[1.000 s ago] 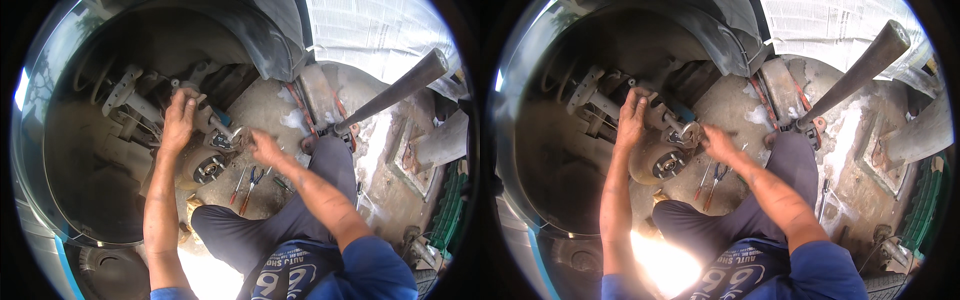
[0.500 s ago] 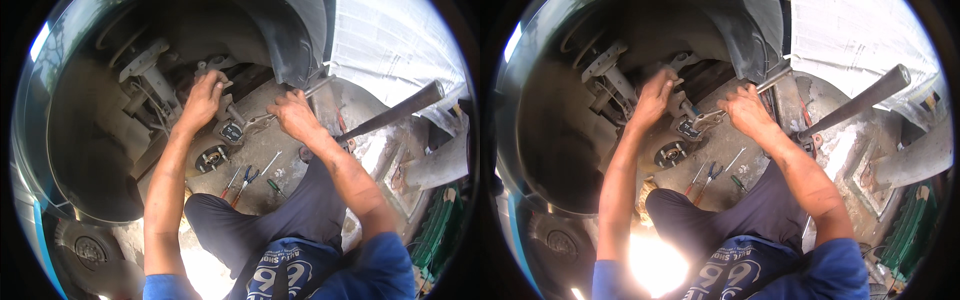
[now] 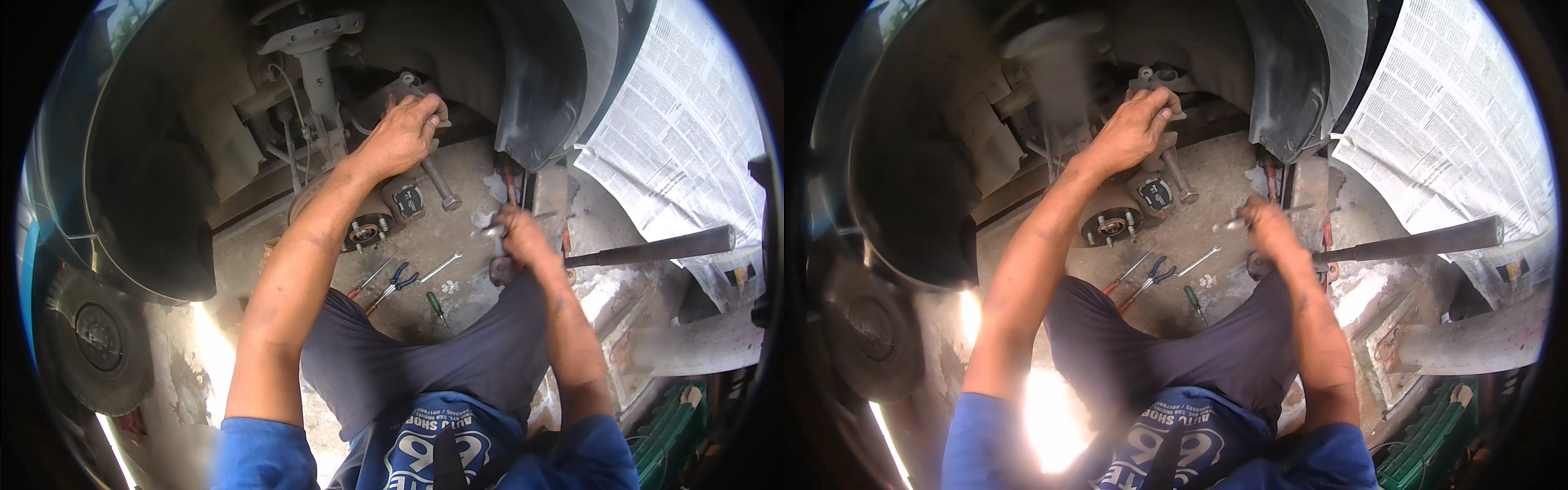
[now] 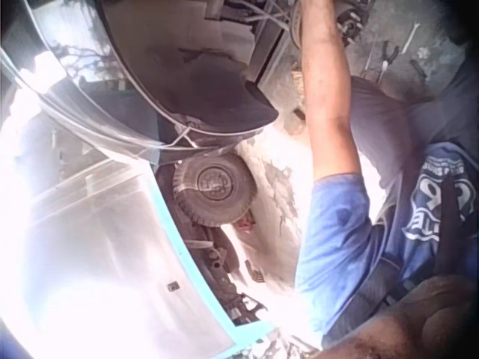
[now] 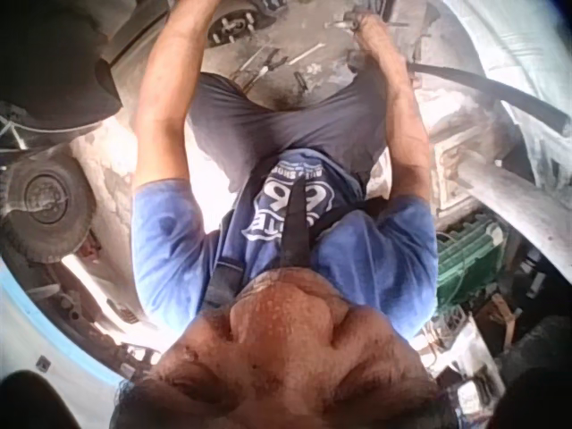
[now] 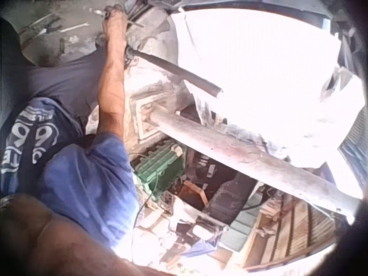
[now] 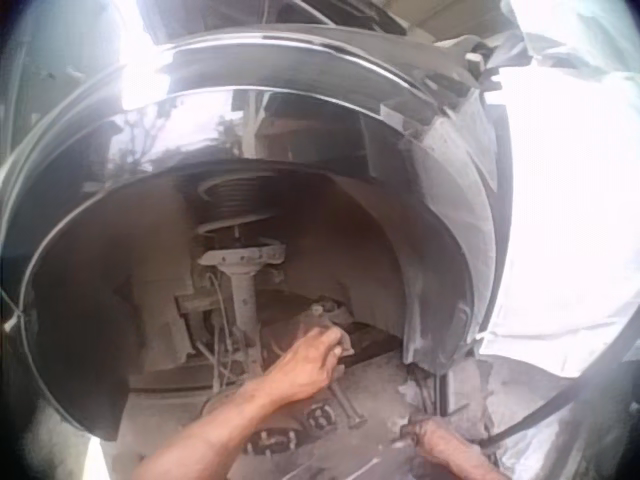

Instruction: The person works on a car's brake assembly, using a wrench and pliers to remove and install components near the brake caliper and rotor. The person also wipes parts with a cloth and adjusts bolts while seated on the floor.

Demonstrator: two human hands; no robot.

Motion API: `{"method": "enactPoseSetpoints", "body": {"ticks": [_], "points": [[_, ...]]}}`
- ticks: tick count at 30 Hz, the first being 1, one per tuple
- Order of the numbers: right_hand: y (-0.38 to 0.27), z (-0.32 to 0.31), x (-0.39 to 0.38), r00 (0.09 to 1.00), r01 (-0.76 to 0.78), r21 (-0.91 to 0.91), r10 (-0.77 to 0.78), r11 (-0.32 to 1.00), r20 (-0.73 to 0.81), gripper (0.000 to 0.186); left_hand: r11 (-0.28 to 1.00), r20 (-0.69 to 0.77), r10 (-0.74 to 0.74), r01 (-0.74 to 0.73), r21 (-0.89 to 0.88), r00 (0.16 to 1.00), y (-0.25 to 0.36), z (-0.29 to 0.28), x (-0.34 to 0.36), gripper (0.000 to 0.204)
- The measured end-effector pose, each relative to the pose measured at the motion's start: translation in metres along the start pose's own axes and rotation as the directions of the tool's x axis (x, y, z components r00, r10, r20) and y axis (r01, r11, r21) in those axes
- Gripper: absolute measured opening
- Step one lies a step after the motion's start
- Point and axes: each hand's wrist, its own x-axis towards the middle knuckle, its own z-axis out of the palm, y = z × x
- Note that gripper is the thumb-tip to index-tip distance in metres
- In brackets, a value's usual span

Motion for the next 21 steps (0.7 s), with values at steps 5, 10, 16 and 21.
{"method": "enactPoseSetpoints", "body": {"ticks": [5,10,16,21], "points": [[-0.027,0.159,-0.037,0.891,-0.108,0.046,0.076,0.993,0.447,0.054,0.997,-0.03,0.037,-0.039,-0.073,0.999,-0.003,0.004,0.002,0.016],[-0.043,0.188,-0.041,0.823,-0.235,0.093,0.147,0.968,0.548,0.047,0.999,-0.039,0.031,-0.032,-0.025,0.999,-0.006,0.001,-0.001,0.015],[-0.115,0.005,0.023,0.958,-0.194,0.974,0.19,-0.118,0.213,0.072,0.999,-0.058,0.027,-0.029,-0.037,0.998,-0.012,0.006,-0.004,0.014],[-0.129,0.011,0.045,0.908,-0.343,0.863,0.104,-0.371,0.406,0.041,0.999,-0.097,0.037,-0.039,-0.014,0.995,-0.007,0.011,0.001,0.013]]}}
